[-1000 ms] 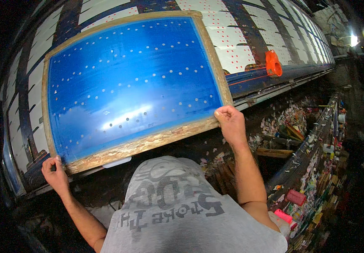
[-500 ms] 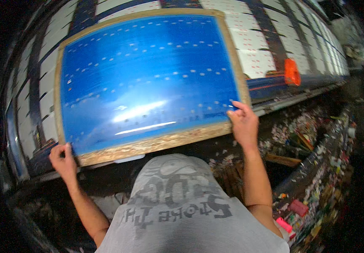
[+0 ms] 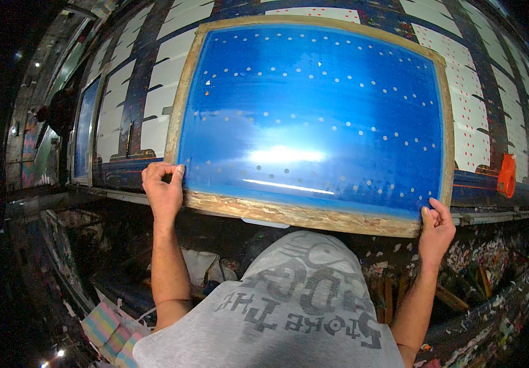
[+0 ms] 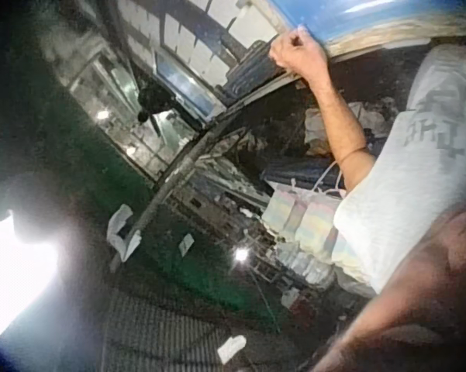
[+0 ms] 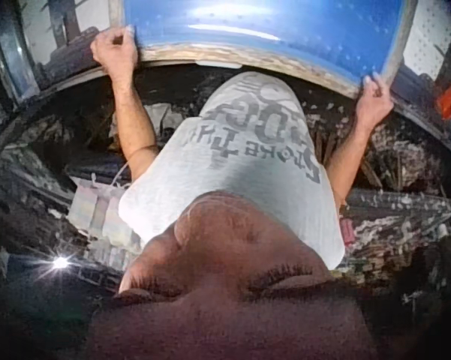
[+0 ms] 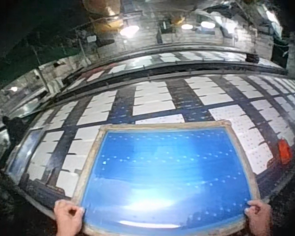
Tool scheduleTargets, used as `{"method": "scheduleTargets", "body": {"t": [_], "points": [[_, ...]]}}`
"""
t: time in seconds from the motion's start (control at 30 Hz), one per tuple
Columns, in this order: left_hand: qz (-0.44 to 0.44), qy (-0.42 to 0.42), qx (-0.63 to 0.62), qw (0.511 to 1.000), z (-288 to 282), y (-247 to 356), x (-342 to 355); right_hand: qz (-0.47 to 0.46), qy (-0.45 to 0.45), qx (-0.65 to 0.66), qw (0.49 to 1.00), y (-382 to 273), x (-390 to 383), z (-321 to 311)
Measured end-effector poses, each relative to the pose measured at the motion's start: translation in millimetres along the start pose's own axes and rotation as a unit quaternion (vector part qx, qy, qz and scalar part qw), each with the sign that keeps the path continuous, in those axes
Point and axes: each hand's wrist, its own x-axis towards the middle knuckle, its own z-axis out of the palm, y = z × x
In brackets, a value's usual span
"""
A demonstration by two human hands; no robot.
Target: The person picks up a blue screen printing frame from a conveyor, places it on a workbench, and uses a pen to mark several spots on the mesh. The person then uses an orange tape dispenser to apply tape along the frame's edge.
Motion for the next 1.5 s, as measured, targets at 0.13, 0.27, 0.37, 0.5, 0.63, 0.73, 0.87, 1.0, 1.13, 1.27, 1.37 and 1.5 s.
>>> {"method": "scheduleTargets", "body": {"t": [0.13,0.27,0.37,0.5,0.63,0.73,0.87,1.0,1.13,1.27,1.37,1.5], "points": [[0.002,0.001,0.004,1.0,0,0,-3,-0.004,0.012,-0.011,1.0,1,0,0],[0.004,0.003,0.004,1.0,-1,2,-4,-0.008,0.014,0.001,1.0,2,2,2],[0.014,0.016,0.014,1.0,-2,4,-4,-0.009,0.014,0.0,1.0,3,4,3],[0.019,0.025,0.01,0.999,-2,7,-3,-0.008,0.012,-0.023,1.0,5,6,2],[0.017,0.026,0.024,0.999,-1,8,-3,-0.019,0.011,-0.001,1.0,7,7,3],[0.017,0.018,0.028,0.999,0,5,-2,-0.018,0.011,0.01,1.0,8,7,3],[-0.003,-0.007,0.023,1.0,1,0,-1,-0.014,0.016,0.003,1.0,6,7,3],[-0.005,-0.011,0.022,1.0,2,-2,-1,-0.007,0.016,-0.006,1.0,-1,5,5],[0.029,0.009,0.014,0.999,3,-4,0,-0.029,0.025,-0.021,0.999,-8,3,8],[0.048,0.007,0.026,0.999,4,-8,2,-0.031,0.023,-0.015,0.999,-11,3,12],[0.044,0.004,0.015,0.999,7,-13,2,-0.033,0.014,0.019,0.999,-8,3,13],[0.048,0.006,0.013,0.999,9,-19,1,-0.035,0.017,0.019,0.999,-3,4,15]]}}
